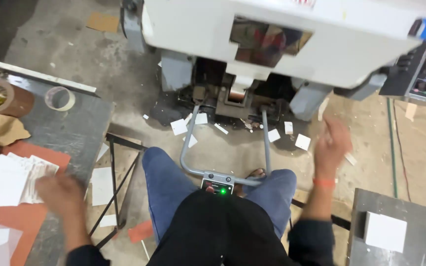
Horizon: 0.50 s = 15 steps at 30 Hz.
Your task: The recorder is operating a large industrial press to stamp or process small white paper or cardboard cards.
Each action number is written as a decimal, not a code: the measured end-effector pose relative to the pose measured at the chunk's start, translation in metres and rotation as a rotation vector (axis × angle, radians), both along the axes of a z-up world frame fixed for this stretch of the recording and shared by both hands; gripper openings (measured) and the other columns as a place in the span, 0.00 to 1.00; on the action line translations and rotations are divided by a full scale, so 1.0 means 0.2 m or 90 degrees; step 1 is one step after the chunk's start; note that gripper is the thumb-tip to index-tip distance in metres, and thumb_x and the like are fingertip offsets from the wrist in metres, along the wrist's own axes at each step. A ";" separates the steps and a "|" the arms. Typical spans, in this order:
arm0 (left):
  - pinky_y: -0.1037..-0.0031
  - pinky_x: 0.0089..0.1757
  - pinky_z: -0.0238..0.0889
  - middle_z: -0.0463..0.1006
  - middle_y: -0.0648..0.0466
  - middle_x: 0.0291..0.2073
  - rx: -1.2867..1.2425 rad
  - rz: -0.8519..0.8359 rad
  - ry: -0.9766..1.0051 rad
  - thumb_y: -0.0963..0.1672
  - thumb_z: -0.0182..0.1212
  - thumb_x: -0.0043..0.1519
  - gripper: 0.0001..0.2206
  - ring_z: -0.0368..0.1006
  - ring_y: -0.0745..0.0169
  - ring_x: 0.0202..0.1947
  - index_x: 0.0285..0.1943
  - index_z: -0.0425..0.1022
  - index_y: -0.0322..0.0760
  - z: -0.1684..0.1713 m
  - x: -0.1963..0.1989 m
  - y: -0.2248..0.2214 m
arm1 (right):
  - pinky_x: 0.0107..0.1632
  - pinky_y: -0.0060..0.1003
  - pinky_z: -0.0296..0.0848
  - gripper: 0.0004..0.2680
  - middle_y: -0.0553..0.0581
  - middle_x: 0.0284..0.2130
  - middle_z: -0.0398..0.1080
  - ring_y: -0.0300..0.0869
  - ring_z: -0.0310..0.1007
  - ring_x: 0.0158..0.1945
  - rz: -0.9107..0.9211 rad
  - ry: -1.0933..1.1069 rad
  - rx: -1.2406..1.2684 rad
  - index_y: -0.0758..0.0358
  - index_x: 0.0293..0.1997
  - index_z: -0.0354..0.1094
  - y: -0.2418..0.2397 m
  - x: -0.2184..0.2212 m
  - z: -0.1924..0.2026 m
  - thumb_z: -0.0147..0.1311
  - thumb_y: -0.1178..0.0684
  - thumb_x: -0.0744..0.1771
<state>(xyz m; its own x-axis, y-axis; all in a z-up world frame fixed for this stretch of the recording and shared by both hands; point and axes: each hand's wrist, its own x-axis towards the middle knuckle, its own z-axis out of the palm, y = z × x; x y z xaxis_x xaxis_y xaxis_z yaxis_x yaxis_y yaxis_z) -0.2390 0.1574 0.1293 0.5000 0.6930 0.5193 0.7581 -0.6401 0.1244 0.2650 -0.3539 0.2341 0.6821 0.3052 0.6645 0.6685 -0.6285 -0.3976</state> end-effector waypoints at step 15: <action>0.63 0.49 0.68 0.81 0.49 0.47 -0.787 -0.727 0.279 0.48 0.58 0.60 0.14 0.76 0.49 0.48 0.50 0.80 0.42 -0.91 1.26 -1.07 | 0.43 0.51 0.75 0.17 0.66 0.32 0.78 0.59 0.78 0.38 -0.488 0.495 -0.379 0.59 0.38 0.80 -1.87 -0.58 -0.46 0.63 0.35 0.61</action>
